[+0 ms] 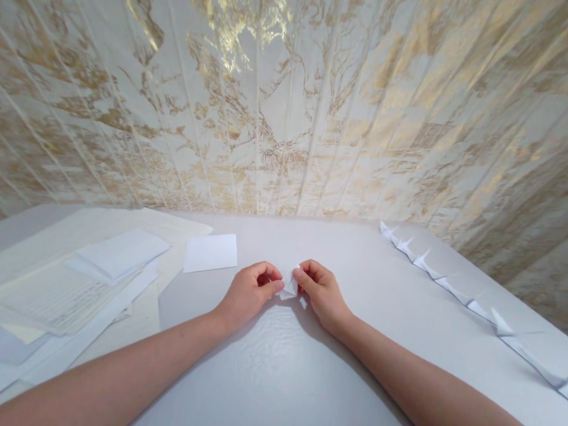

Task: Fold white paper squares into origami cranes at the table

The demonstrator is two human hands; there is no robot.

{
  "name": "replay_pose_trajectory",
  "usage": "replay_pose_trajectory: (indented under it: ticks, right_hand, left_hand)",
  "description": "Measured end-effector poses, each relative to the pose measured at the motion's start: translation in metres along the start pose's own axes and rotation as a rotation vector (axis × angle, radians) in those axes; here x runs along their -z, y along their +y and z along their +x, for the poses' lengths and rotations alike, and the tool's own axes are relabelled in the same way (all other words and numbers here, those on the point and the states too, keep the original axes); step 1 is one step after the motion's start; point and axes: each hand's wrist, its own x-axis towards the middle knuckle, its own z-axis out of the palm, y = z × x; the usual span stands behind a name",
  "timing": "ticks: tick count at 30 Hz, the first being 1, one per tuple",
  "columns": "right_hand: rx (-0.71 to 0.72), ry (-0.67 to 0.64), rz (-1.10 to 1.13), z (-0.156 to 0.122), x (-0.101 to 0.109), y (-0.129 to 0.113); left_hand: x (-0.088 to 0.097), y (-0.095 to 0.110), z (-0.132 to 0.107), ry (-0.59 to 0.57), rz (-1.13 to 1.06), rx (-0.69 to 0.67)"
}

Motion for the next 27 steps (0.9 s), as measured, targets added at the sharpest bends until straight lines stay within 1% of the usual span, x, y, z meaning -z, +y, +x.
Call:
replay_pose_trajectory:
  ticks: [2,5,7,9,11,13,15,19,23,27]
  right_hand:
    - [0.015,-0.03,-0.005,-0.0009,-0.0021,0.001]
    - [0.043,-0.069,0.003,-0.0021,-0.0045,0.003]
    - [0.091,-0.092,0.021,-0.0028,-0.005,0.0042]
    - [0.153,-0.124,0.016,-0.0036,-0.0048,0.0049]
    - [0.208,-0.138,-0.05,-0.0044,-0.0041,0.0053]
    - [0.236,-0.113,-0.136,-0.0048,-0.0031,0.0056]
    - [0.232,-0.075,-0.166,-0.0045,-0.0022,0.0057]
    - [0.161,-0.039,-0.128,-0.0024,-0.001,0.0042]
    - [0.124,-0.026,-0.085,-0.0012,-0.0015,0.0022]
    - [0.097,-0.031,-0.073,-0.0011,-0.0022,0.0029]
  left_hand:
    - [-0.001,-0.0001,0.0002,-0.043,-0.036,0.007]
    - [-0.0025,-0.0001,0.0,-0.071,-0.092,0.025]
    - [-0.0029,0.0005,0.0001,-0.054,-0.125,0.046]
    - [-0.0027,0.0018,0.0004,-0.009,-0.192,0.076]
    - [-0.002,0.0035,0.0005,0.022,-0.267,0.113]
    - [-0.0013,0.005,0.0002,0.01,-0.297,0.124]
    - [-0.0007,0.0059,-0.0005,-0.021,-0.291,0.109]
    - [-0.0005,0.0068,-0.002,-0.053,-0.273,0.089]
    - [-0.0009,0.0068,-0.0018,-0.035,-0.26,0.065]
    - [-0.002,0.0053,-0.0007,0.002,-0.344,0.064]
